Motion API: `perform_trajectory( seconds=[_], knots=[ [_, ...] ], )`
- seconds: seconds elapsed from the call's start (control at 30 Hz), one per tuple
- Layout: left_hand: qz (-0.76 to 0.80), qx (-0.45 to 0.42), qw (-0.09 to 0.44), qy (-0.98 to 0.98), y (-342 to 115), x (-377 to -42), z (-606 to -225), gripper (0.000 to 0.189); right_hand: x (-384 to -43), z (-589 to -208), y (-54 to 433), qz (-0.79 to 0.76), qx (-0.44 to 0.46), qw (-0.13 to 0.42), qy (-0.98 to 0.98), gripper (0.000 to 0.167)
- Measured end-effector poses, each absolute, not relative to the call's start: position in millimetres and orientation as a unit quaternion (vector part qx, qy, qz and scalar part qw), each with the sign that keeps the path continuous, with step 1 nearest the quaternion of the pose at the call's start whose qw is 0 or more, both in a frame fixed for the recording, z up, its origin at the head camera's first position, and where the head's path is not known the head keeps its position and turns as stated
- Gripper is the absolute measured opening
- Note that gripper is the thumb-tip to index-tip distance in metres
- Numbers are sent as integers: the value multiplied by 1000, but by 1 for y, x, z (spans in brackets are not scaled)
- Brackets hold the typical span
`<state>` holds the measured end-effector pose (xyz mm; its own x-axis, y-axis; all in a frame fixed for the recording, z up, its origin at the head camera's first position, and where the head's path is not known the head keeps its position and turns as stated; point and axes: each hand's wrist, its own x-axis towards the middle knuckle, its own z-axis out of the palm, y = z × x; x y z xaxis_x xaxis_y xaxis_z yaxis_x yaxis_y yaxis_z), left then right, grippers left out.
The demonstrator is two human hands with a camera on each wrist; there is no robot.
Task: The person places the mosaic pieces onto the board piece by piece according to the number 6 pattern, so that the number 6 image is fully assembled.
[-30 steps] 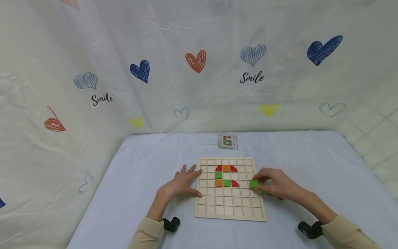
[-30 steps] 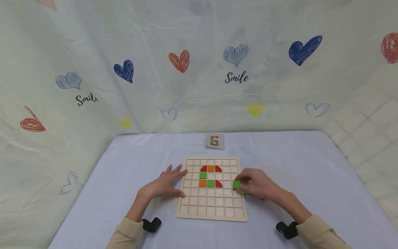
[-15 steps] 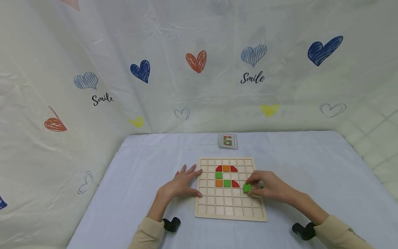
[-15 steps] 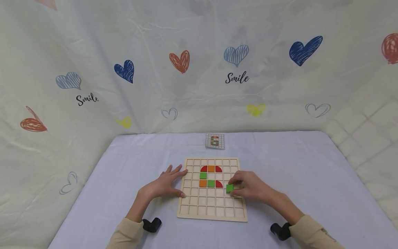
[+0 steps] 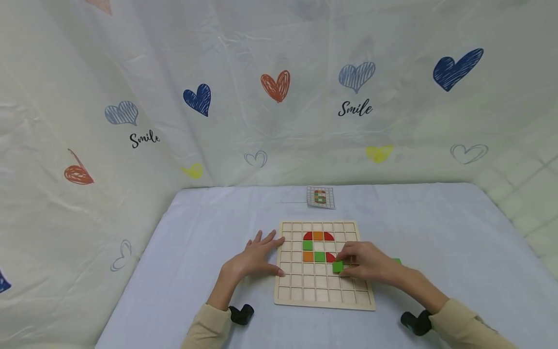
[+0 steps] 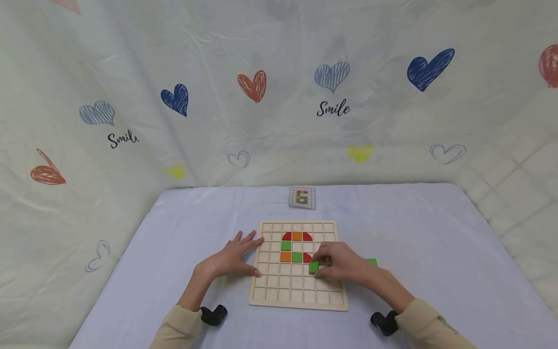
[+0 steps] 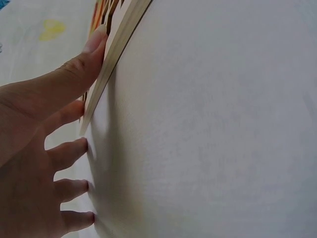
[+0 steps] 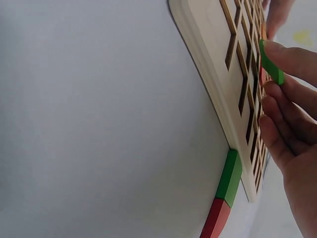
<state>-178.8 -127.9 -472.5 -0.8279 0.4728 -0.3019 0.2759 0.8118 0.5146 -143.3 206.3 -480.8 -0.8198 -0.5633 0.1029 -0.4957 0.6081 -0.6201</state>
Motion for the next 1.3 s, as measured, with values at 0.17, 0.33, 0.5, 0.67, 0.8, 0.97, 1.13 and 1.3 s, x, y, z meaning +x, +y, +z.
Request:
perform_trajectory(
  seconds=[0.17, 0.33, 0.5, 0.67, 0.8, 0.97, 1.13, 1.3],
  knots=[
    [228, 201, 213, 928, -127, -179, -473, 92, -145, -482, 201, -328, -301, 62, 893, 25],
    [227, 202, 212, 929, -127, -179, -474, 93, -146, -482, 198, -322, -307, 60, 894, 25],
    [225, 204, 211, 929, -128, -180, -475, 93, -146, -481, 196, -316, -309, 54, 896, 25],
    [225, 204, 211, 929, -128, -180, -475, 93, -146, -482, 194, -314, -308, 54, 897, 25],
    [225, 205, 210, 929, -128, -180, -475, 93, -146, -482, 195, -309, -308, 48, 899, 27],
    [220, 207, 212, 929, -127, -180, -474, 93, -145, -482, 197, -308, -311, 41, 898, 30],
    [219, 202, 214, 930, -127, -180, -474, 93, -144, -482, 199, -310, -305, 46, 899, 26],
    [218, 200, 215, 931, -127, -180, -474, 93, -143, -482, 203, -312, -303, 41, 900, 21]
  ],
)
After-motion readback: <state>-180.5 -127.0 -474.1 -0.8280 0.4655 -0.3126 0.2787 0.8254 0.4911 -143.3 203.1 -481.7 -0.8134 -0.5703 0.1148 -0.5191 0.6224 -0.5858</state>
